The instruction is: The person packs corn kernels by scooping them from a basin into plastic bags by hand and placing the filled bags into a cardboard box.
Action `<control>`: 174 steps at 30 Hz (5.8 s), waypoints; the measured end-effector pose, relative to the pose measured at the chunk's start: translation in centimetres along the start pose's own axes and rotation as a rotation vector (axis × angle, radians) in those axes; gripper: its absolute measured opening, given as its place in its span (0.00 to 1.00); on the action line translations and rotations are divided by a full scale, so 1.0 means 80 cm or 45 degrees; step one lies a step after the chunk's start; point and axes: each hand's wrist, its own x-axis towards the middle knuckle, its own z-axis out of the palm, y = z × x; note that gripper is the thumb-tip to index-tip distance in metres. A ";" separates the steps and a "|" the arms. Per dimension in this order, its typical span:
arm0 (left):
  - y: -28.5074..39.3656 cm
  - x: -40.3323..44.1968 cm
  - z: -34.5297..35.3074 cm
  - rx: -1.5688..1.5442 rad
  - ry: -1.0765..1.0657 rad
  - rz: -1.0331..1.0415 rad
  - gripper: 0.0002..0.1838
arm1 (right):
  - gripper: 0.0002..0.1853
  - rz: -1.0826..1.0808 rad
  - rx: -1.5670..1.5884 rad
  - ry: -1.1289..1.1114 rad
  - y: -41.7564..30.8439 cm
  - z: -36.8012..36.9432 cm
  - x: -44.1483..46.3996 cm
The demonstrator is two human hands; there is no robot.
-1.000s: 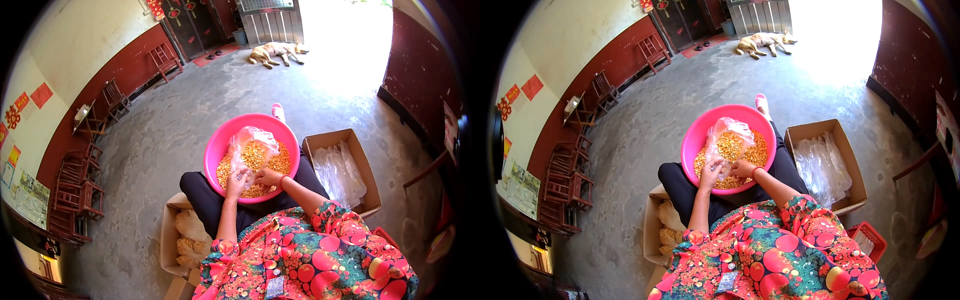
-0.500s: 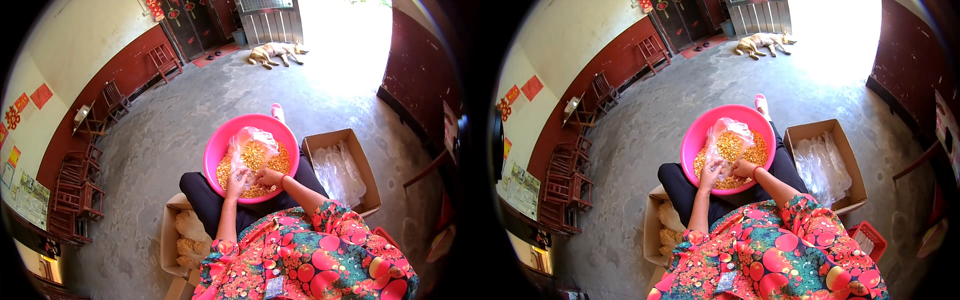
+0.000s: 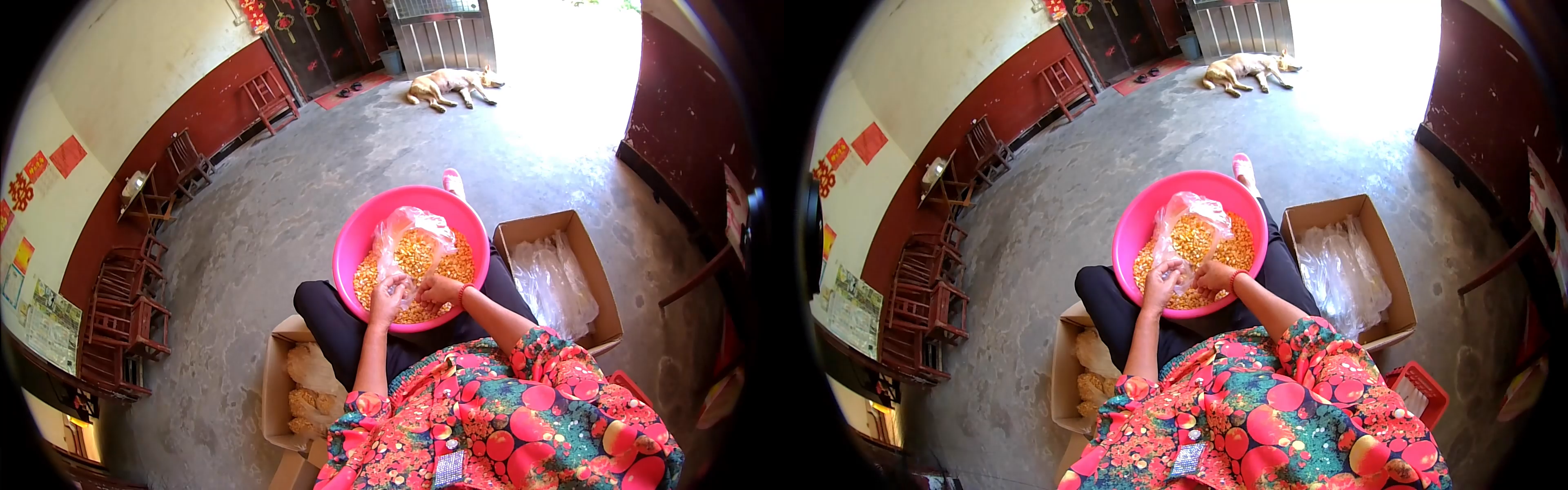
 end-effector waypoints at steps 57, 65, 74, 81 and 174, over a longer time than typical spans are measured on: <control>-0.008 0.003 0.001 0.043 0.017 0.049 0.10 | 0.11 -0.116 -0.262 0.049 -0.002 0.007 0.000; -0.002 0.000 0.002 0.019 0.030 0.044 0.09 | 0.09 -0.072 -0.101 0.039 -0.004 0.003 -0.003; -0.003 0.000 0.001 0.038 0.020 0.050 0.11 | 0.09 -0.086 0.030 0.011 0.005 0.006 0.005; -0.011 0.003 -0.001 0.079 0.008 0.086 0.10 | 0.08 -0.027 0.095 -0.092 0.012 0.002 0.013; -0.003 0.003 -0.014 -0.531 0.279 0.053 0.17 | 0.13 -0.622 -0.798 0.950 -0.022 0.002 -0.013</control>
